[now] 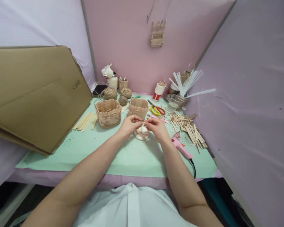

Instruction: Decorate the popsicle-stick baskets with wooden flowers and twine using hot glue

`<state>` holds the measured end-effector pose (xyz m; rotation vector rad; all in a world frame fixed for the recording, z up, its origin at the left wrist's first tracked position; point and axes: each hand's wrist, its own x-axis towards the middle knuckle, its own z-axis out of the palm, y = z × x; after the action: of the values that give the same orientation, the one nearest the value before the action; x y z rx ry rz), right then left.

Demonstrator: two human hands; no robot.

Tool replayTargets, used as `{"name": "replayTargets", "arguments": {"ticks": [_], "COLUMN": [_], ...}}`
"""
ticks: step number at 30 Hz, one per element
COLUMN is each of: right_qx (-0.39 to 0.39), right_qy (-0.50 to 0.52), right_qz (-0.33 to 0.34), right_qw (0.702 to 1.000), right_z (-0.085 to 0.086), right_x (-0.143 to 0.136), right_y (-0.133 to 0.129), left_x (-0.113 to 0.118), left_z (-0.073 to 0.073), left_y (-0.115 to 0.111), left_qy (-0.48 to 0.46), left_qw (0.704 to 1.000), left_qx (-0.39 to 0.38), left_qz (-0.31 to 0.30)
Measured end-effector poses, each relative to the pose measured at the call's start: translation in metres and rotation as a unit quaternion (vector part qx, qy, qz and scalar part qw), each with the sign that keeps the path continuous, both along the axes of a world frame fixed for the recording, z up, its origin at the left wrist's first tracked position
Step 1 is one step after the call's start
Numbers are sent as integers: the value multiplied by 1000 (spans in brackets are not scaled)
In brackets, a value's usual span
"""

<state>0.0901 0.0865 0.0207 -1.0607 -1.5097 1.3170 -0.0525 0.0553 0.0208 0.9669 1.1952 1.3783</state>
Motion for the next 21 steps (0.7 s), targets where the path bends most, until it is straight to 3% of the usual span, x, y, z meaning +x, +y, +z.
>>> {"name": "replayTargets", "arguments": {"ticks": [8, 21], "right_qx": [4, 11], "right_qy": [-16, -7], "right_qz": [1, 5], "right_qw": [1000, 1000], "right_z": [-1, -7], "right_x": [1, 4], "right_y": [2, 2], "left_x": [1, -1], "left_z": [4, -2], "left_y": [-3, 1], "left_qy": [3, 13], "left_qw": [1000, 1000], "left_qx": [-6, -1], "left_qz": [3, 13]}}
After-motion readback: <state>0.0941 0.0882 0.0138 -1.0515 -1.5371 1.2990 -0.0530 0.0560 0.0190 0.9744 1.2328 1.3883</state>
